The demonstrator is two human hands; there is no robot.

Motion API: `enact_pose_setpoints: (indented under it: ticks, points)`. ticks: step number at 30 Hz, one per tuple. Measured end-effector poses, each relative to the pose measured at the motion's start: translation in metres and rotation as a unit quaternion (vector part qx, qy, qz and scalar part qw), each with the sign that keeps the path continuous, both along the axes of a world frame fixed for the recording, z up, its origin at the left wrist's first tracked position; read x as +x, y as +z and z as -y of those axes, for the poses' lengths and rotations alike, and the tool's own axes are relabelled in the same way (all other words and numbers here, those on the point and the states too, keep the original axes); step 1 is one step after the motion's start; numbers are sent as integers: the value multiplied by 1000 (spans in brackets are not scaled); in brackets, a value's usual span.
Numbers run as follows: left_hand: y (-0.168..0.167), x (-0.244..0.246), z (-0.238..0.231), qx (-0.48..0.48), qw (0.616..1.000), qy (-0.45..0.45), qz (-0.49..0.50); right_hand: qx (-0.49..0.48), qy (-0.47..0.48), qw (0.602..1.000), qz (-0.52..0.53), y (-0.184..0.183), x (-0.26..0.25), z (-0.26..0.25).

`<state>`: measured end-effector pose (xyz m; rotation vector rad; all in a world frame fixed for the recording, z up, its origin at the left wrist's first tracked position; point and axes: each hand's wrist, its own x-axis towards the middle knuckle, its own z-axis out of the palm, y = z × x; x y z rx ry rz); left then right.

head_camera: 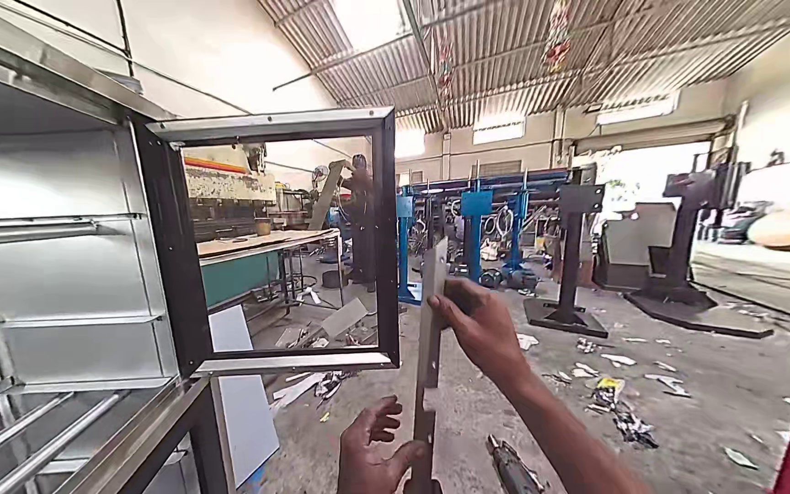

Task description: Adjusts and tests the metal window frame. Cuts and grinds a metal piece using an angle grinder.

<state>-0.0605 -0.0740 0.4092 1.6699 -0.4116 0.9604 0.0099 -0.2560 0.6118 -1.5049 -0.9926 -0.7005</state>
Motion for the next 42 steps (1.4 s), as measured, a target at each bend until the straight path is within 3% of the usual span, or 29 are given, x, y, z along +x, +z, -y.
enact_pose_setpoints:
  ticks: [6,8,14,18,24,30,42]
  points:
    - [56,30,-15,80,956,247,136,-18,-49,998,40,89,18,-40]
    - [72,41,-25,74,946,284,136,-18,-50,998,39,107,24,-50]
    - [104,59,-17,47,973,206,89,-14,-69,997,13,142,49,-66]
    - [125,70,-14,35,974,211,78,6,-101,994,32,162,56,-71]
    - [154,91,-22,12,975,210,66,-19,-263,955,139,173,67,-82]
    - [168,101,-29,4,980,193,46,-58,-231,961,140,165,77,-93]
    - [183,104,-22,-9,978,206,24,-46,-236,954,180,170,79,-91]
